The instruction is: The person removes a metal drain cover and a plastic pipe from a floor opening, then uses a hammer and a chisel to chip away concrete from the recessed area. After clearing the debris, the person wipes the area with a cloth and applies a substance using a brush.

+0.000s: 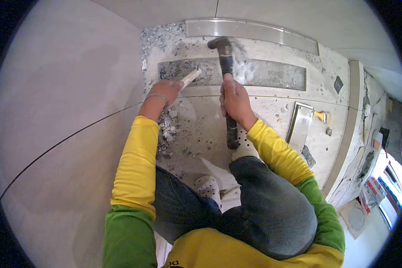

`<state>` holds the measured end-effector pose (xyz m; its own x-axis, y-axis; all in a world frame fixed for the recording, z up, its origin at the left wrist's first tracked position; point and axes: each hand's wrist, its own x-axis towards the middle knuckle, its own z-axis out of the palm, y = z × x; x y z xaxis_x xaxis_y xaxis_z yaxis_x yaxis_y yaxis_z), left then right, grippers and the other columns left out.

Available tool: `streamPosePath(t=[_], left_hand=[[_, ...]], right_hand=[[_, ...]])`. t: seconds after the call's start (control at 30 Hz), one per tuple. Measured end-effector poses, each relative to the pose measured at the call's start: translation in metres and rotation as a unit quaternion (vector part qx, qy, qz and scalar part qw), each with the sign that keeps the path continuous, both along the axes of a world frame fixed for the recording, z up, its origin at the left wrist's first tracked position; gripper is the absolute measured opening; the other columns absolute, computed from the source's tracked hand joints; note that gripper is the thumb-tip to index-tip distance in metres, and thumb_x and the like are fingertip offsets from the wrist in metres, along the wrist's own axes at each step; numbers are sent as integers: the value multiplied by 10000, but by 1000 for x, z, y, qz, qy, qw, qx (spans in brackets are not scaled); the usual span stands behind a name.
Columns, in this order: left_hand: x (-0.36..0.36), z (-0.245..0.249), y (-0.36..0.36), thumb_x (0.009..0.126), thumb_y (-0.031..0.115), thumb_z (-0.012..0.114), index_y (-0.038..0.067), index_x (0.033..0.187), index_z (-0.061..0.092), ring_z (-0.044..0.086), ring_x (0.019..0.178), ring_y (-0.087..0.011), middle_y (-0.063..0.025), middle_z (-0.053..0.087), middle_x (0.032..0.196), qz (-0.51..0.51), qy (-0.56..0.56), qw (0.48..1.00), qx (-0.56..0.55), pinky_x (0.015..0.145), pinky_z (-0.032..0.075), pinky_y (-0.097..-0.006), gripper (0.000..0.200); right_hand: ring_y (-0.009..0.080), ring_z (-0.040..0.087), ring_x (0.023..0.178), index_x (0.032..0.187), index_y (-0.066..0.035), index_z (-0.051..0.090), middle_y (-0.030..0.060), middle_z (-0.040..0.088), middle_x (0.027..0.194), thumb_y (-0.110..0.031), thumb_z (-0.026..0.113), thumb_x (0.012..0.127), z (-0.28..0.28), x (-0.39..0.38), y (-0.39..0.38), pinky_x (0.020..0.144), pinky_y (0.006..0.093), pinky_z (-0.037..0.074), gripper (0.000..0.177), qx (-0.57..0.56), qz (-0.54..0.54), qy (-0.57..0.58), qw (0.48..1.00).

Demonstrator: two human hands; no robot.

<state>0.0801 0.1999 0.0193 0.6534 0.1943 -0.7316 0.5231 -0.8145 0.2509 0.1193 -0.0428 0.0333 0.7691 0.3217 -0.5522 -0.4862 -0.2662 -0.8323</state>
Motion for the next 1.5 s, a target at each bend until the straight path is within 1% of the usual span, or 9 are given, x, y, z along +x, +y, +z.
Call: streamPosePath(t=[0.1, 0.2, 0.33, 0.73, 0.8, 0.87, 1.07, 1.3, 1.5], left_hand=[[2, -11, 4, 966, 581, 367, 30, 1041, 694, 615, 1059, -433, -252, 663, 1091, -31, 5, 1000, -4, 940, 465, -487, 645], [-1, -17, 11, 966, 569, 376, 52, 1071, 690, 615, 1058, -433, -242, 663, 1102, 48, 68, 996, -43, 946, 466, -485, 614], [1, -5, -2, 965, 561, 384, 85, 1109, 681, 617, 1054, -431, -230, 660, 1124, -19, 15, 1000, -1, 946, 469, -493, 579], [2, -22, 1, 976, 517, 399, 38, 1052, 694, 637, 1040, -398, -241, 667, 1093, -31, 31, 998, 40, 925, 490, -473, 567], [7, -10, 1, 978, 550, 357, 54, 1035, 701, 638, 1028, -407, -226, 675, 1089, -50, 59, 997, 20, 923, 486, -486, 606], [2, 7, 0, 973, 498, 457, -12, 959, 660, 676, 625, -340, -195, 683, 767, 35, 69, 996, -43, 656, 539, -445, 549], [-2, -1, 1, 985, 495, 439, 1, 1005, 673, 651, 538, -299, -159, 665, 691, 41, 52, 997, -33, 577, 526, -441, 547], [-3, 46, 25, 947, 583, 475, 66, 1218, 637, 679, 827, -293, -173, 698, 925, 270, -25, 951, -146, 857, 510, -418, 605], [-15, -8, 10, 938, 507, 529, 62, 1202, 626, 665, 942, -345, -196, 684, 1045, 62, -167, 983, -52, 877, 497, -441, 527]], right_hand=[[152, 453, 390, 791, -63, 498, 39, 477, 552, -597, 393, 988, 21, 39, -6, 376, 309, 376, 578, -65, 191, 250, 947], [151, 456, 393, 786, -64, 492, 32, 464, 544, -603, 399, 982, 4, 13, -14, 370, 306, 373, 581, -57, 197, 17, 979], [153, 451, 391, 784, -58, 495, 36, 467, 550, -594, 410, 983, 6, 3, -4, 377, 313, 371, 578, -19, 43, 26, 999], [194, 509, 427, 715, -56, 512, 69, 502, 555, -646, 372, 967, 4, 24, -1, 443, 358, 441, 656, -42, 55, -20, 997], [198, 516, 432, 728, -46, 520, 76, 515, 559, -651, 364, 966, 25, 49, -3, 468, 362, 455, 669, -108, 213, 156, 958], [204, 517, 433, 719, -31, 517, 89, 509, 556, -658, 354, 964, 23, 39, -4, 487, 366, 461, 693, -104, 209, 116, 965], [198, 513, 448, 711, -39, 514, 93, 507, 559, -634, 343, 981, 16, 29, 3, 473, 370, 427, 675, -85, 204, 105, 970], [166, 483, 423, 754, -65, 498, 54, 506, 571, -574, 446, 978, 10, -4, -19, 440, 328, 413, 559, 76, -23, 140, 987], [136, 486, 415, 887, -68, 500, 24, 500, 582, -430, 609, 946, -8, -39, -32, 409, 296, 420, 382, 32, -48, 72, 996]])
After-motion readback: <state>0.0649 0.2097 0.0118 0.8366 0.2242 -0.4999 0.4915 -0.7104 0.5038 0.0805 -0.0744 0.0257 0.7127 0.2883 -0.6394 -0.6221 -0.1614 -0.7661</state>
